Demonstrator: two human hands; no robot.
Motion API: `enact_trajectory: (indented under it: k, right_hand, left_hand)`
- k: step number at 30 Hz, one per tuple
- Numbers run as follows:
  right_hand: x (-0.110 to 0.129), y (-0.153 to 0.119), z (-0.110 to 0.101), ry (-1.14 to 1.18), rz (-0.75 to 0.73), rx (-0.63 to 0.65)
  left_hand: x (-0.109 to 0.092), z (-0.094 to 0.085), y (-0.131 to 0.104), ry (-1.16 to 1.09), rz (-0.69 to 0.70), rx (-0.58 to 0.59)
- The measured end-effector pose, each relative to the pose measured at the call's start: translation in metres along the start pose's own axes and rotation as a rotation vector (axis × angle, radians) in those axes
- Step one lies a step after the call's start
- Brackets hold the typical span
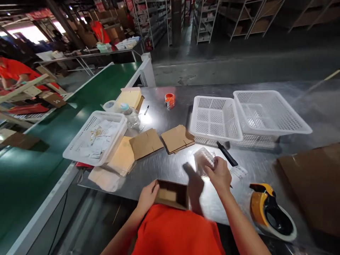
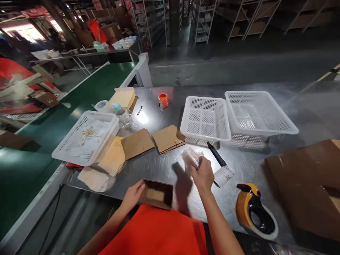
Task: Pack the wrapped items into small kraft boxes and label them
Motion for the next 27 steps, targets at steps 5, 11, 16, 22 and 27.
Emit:
enact_trajectory:
  k: [5, 11, 16, 22, 27]
  right_hand:
    - [0.046, -0.066, 0.022, 0.098, -0.533, 0.301]
    - [0.075, -0.104, 0.066, -0.449, -0.709, 0.565]
    - [0.073, -0.096, 0.081, -0.423, -0.606, 0.679]
    - [0.069, -0.098, 0.092, -0.609, -0.722, 0.633]
    - [0.071, -0.102, 0.092, -0.472, -0.751, 0.664]
  left_hand:
    - [-0.008, 0.006, -0.004, -0.077, -0.012, 0.02]
    - [-0.009, 0.0, -0.005, -0.154, 0.054, 0.102]
    - [-0.004, 0.0, -0.003, -0.145, 0.016, 0.067]
    - [-0.003, 0.005, -0.002, -0.055, 0.053, 0.05]
    - [-0.006, 0.005, -0.005, -0.106, 0.032, 0.031]
Point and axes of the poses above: each hand's wrist, its own y-axis towards the middle knuckle, its own z-axis out of the palm, x = y × z, the point moved 1 cm from there along y, towards the middle knuckle, and after that the axes turned 14 degrees about x, right-handed, at the moved point
